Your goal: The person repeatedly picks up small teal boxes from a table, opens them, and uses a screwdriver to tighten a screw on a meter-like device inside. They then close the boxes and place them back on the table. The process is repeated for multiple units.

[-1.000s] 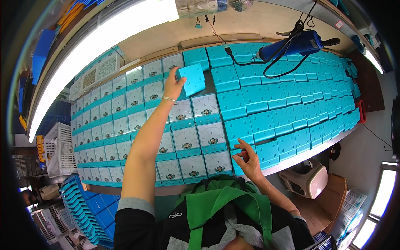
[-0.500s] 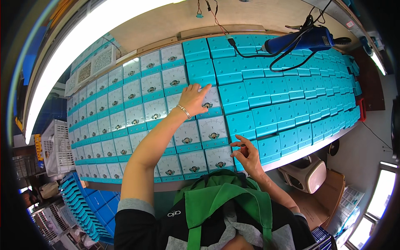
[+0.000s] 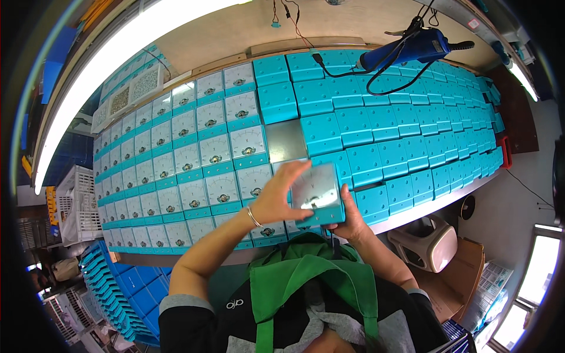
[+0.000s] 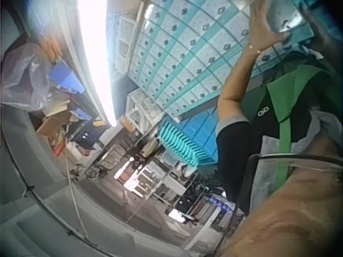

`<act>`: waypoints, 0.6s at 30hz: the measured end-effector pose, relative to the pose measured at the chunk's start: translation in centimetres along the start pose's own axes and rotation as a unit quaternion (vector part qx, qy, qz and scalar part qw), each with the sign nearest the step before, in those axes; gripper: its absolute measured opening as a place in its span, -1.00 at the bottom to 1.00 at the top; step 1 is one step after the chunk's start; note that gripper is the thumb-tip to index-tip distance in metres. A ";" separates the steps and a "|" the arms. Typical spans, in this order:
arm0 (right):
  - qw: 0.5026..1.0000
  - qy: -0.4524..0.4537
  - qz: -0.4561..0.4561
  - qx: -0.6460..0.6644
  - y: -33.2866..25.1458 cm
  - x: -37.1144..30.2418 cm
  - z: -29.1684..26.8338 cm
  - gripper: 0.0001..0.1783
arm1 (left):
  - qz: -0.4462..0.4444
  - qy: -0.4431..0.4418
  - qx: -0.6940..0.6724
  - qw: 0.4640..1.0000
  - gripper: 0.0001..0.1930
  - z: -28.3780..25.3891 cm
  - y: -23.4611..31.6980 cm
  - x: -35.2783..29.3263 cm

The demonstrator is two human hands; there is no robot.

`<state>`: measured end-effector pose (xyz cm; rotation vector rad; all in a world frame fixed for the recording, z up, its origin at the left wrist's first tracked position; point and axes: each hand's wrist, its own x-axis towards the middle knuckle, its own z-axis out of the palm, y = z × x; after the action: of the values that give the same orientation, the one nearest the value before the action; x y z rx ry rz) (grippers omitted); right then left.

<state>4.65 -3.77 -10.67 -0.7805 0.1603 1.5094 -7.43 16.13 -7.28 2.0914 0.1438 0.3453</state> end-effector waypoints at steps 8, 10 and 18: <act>0.668 0.210 -0.160 -0.695 -3.5 -2.5 -1.6 0.13 | -0.089 -0.063 -0.040 0.993 0.01 -0.5 1.7 -3.4; 0.426 0.274 -0.221 -0.833 -3.7 -2.3 -1.3 0.14 | -0.073 -0.080 -0.007 0.994 0.04 -0.4 2.7 -3.5; 0.800 -0.026 -0.074 -0.594 0.9 -4.3 -1.4 -0.49 | -0.008 -0.086 0.020 0.996 0.03 -1.1 8.0 -3.6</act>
<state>3.92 -8.24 -9.65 -1.6769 -0.9795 1.3729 -11.50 12.01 -0.60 2.1481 0.0655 0.1530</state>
